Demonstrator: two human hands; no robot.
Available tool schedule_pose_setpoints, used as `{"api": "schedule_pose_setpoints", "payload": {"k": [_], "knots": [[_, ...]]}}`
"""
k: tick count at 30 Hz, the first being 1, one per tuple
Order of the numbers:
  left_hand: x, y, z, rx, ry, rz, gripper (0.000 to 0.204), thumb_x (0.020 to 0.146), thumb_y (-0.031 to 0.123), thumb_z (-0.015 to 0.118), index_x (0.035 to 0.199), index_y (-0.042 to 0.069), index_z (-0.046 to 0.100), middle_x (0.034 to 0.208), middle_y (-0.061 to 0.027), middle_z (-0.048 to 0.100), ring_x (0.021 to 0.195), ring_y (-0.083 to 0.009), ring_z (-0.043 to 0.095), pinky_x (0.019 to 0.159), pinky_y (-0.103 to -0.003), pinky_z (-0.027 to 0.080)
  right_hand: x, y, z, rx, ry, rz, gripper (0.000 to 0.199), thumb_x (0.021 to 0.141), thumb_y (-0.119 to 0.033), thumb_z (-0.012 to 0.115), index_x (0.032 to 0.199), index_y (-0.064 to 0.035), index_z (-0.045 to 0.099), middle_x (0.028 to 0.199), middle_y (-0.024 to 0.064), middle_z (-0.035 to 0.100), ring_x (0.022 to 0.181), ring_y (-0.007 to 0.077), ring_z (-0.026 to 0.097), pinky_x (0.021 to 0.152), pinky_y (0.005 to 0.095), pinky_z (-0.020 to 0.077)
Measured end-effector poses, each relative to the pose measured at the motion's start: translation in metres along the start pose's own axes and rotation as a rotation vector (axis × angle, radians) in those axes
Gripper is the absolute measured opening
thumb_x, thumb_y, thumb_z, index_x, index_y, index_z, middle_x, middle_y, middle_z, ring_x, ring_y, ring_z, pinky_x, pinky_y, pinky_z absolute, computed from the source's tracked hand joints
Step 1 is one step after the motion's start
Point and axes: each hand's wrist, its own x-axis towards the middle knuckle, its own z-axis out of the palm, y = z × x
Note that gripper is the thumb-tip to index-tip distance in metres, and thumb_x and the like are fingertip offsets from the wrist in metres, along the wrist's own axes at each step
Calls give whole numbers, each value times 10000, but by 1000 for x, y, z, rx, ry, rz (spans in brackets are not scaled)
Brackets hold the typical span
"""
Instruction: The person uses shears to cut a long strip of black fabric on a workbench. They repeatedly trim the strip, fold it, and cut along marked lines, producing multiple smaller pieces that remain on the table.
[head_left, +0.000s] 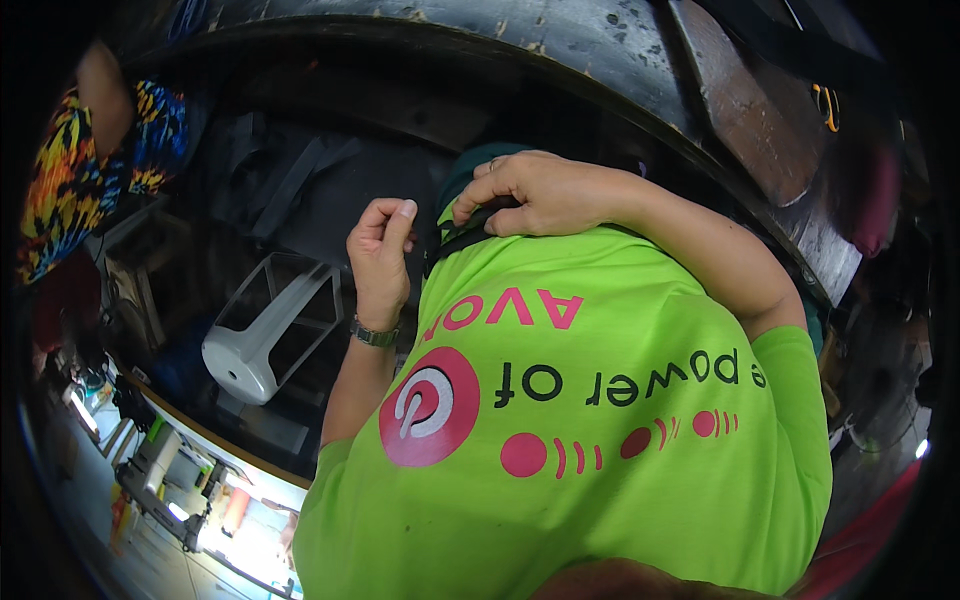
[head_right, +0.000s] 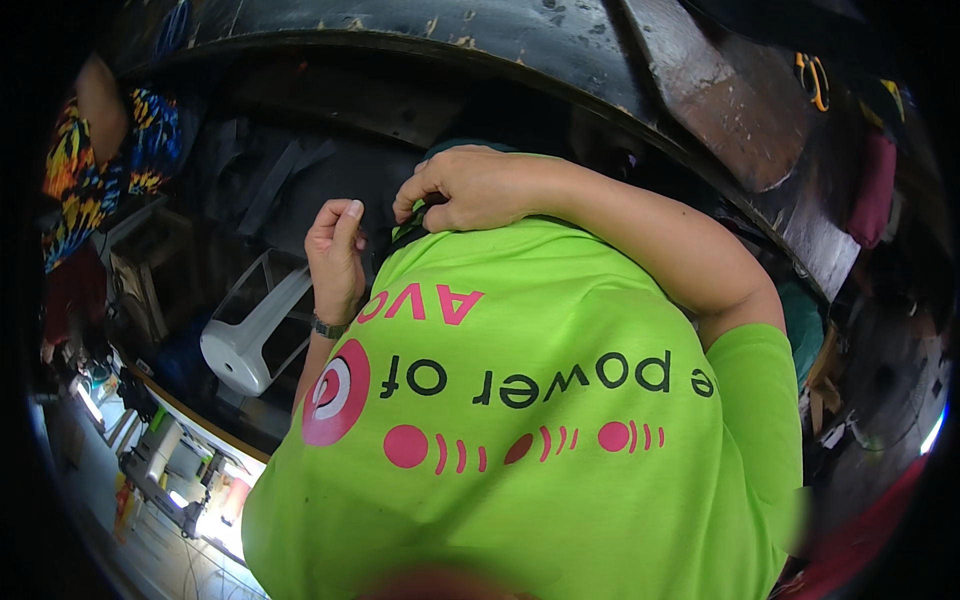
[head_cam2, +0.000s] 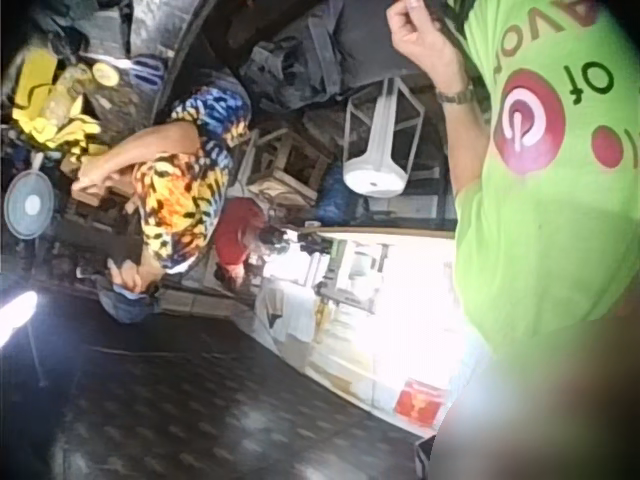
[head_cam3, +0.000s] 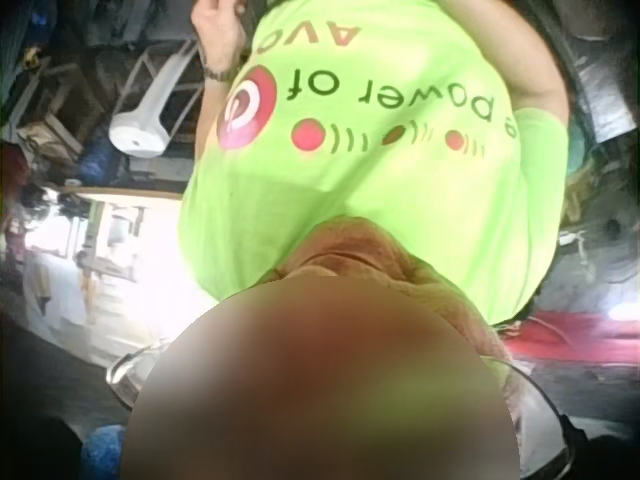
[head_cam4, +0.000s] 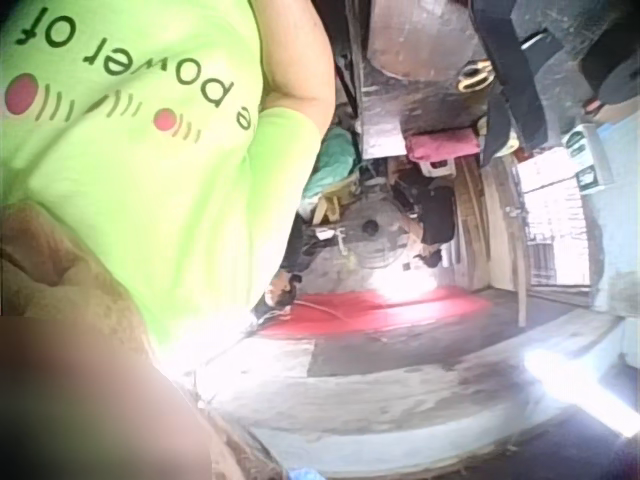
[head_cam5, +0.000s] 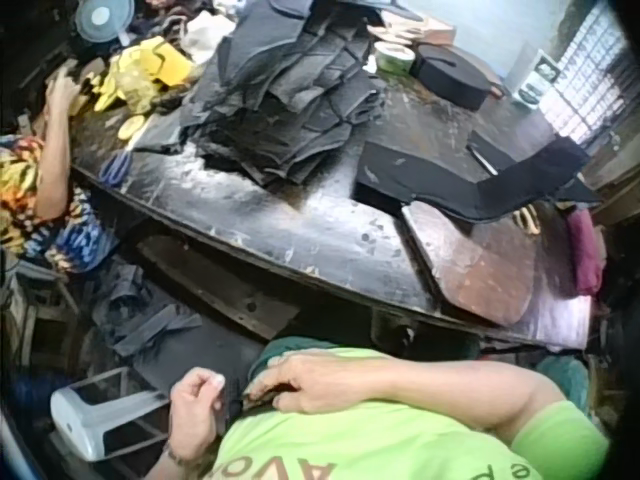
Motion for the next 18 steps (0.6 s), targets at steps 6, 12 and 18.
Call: {"api": "schedule_pose_setpoints", "payload": {"k": [6, 12, 18], "knots": [[5, 2, 10, 16, 99, 121, 79, 953, 95, 683, 906, 46, 643, 729, 64, 565, 594, 1, 457, 537, -166, 355, 8, -3, 1, -50, -2, -87, 251, 877, -217, 676, 1081, -81, 726, 957, 141, 694, 903, 275, 653, 850, 390, 494], [16, 8, 12, 105, -36, 152, 70, 947, 70, 692, 904, 41, 644, 740, 68, 570, 609, 17, 474, 538, -156, 363, 6, -2, 6, -119, 136, -49, 418, 817, -286, 743, 1143, -28, 693, 959, 161, 701, 899, 286, 663, 838, 379, 501], [8, 10, -4, 76, -154, -41, 63, 942, 74, 691, 936, 25, 651, 770, 57, 593, 683, -9, 527, 642, -175, 435, 4, 0, -3, 43, 85, 143, 390, 793, -94, 703, 1163, 23, 669, 1016, 147, 720, 919, 208, 682, 875, 304, 512]]}}
